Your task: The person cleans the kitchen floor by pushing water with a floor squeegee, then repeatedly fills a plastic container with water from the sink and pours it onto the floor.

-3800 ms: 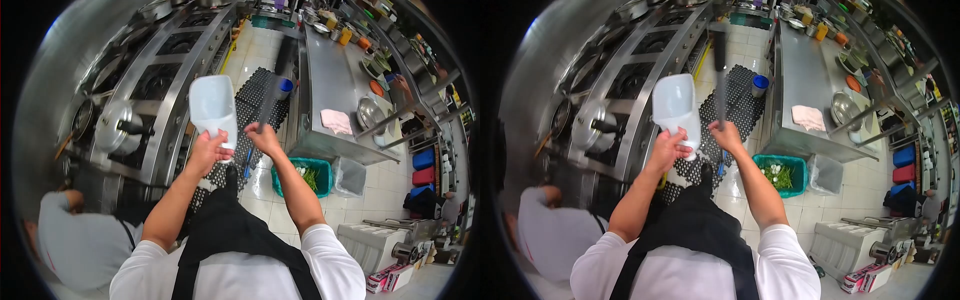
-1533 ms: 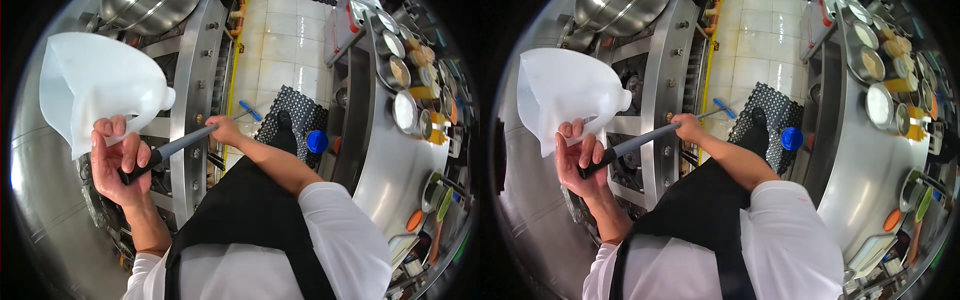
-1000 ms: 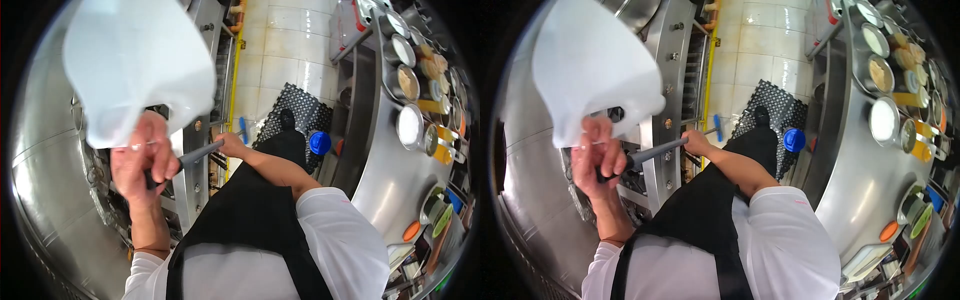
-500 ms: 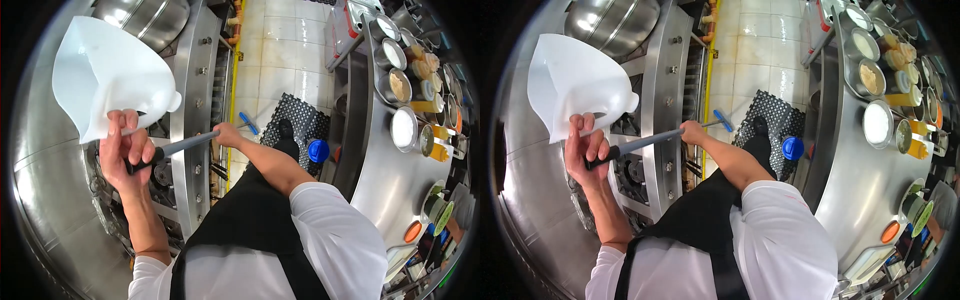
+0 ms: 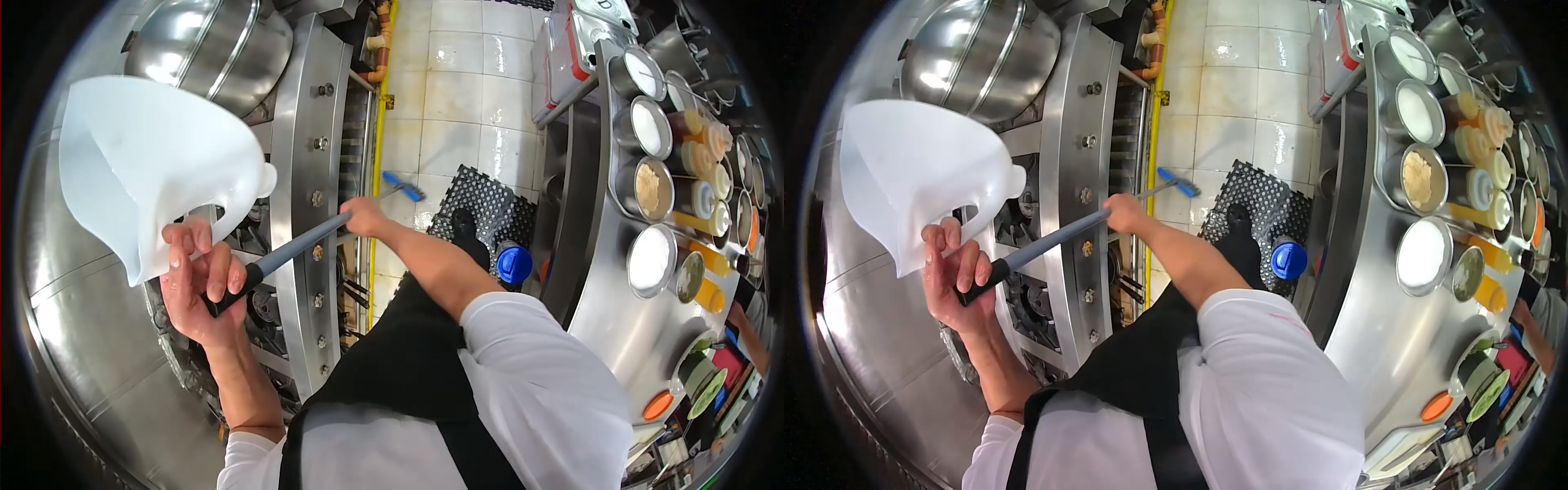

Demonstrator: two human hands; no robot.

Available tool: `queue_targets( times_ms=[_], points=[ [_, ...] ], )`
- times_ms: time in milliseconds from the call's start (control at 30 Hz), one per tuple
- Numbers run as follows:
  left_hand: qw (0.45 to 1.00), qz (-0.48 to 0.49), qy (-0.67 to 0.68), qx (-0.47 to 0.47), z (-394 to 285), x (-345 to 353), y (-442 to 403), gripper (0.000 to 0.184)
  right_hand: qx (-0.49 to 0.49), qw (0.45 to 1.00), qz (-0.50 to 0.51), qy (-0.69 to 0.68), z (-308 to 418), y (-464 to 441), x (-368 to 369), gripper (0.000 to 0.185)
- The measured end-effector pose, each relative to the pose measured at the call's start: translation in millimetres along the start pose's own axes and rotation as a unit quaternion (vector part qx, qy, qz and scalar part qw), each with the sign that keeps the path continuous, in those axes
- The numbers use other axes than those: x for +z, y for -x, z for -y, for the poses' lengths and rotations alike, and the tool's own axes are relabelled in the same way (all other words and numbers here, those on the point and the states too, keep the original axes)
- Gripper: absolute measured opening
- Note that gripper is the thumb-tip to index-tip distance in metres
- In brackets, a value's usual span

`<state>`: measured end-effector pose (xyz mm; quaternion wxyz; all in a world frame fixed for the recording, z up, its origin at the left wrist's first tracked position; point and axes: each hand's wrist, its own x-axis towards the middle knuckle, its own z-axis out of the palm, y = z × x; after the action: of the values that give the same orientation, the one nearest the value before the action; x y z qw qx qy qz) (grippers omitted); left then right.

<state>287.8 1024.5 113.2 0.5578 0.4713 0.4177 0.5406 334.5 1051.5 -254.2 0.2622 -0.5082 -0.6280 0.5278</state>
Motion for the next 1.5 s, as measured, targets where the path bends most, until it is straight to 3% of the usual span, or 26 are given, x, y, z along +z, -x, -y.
queue_targets(
  times_ms=[67,200,367,500,667,700,733,867,1000,1100,1167,1267,1333,1433,1500],
  points=[
    [1.0,0.01,0.008,0.005,-4,3,-3,0.016,-0.004,0.996,0.091,-0.016,14,-3,-5,0.02],
    [0.997,0.034,0.062,0.037,-12,22,-12,0.015,0.002,0.996,0.082,0.024,17,10,-58,0.014],
    [0.982,0.074,0.165,0.052,3,44,-29,0.016,0.015,0.989,-0.037,0.144,-19,24,-163,0.014],
    [0.977,0.065,0.204,-0.02,56,63,-44,0.011,0.049,0.972,-0.108,0.201,-66,45,-229,0.014],
    [0.983,0.056,0.162,-0.068,82,65,-60,0.011,0.098,0.977,-0.138,0.13,-100,38,-193,0.011],
    [0.983,0.056,0.165,-0.062,71,54,-62,0.013,0.083,0.973,-0.157,0.149,-95,28,-175,0.01],
    [0.989,0.053,0.13,-0.039,63,43,-65,0.014,0.01,0.98,-0.156,0.124,-86,17,-165,0.009],
    [0.99,0.038,0.132,0.004,27,38,-72,0.01,-0.001,0.992,-0.006,0.128,-44,-39,-137,0.01],
    [0.99,0.066,0.112,0.05,17,44,-76,0.011,-0.061,0.994,-0.023,0.085,-26,-52,-151,0.011],
    [0.983,0.107,0.128,0.082,24,38,-92,0.01,-0.032,0.985,-0.07,0.155,-25,-49,-193,0.012],
    [0.978,0.112,0.167,0.05,43,34,-106,0.011,-0.006,0.976,-0.118,0.185,-51,-50,-217,0.011],
    [0.986,0.031,0.163,-0.02,78,42,-130,0.011,0.011,0.969,-0.12,0.214,-75,-59,-248,0.01],
    [0.987,0.009,0.15,-0.056,88,48,-148,0.013,0.064,0.977,-0.097,0.179,-92,-74,-249,0.012],
    [0.986,-0.002,0.165,-0.015,66,25,-166,0.017,0.013,0.983,-0.09,0.157,-81,-116,-203,0.01],
    [0.995,0.028,0.088,0.034,48,18,-180,0.017,-0.043,0.99,-0.058,0.119,-55,-146,-178,0.006]
  ],
)
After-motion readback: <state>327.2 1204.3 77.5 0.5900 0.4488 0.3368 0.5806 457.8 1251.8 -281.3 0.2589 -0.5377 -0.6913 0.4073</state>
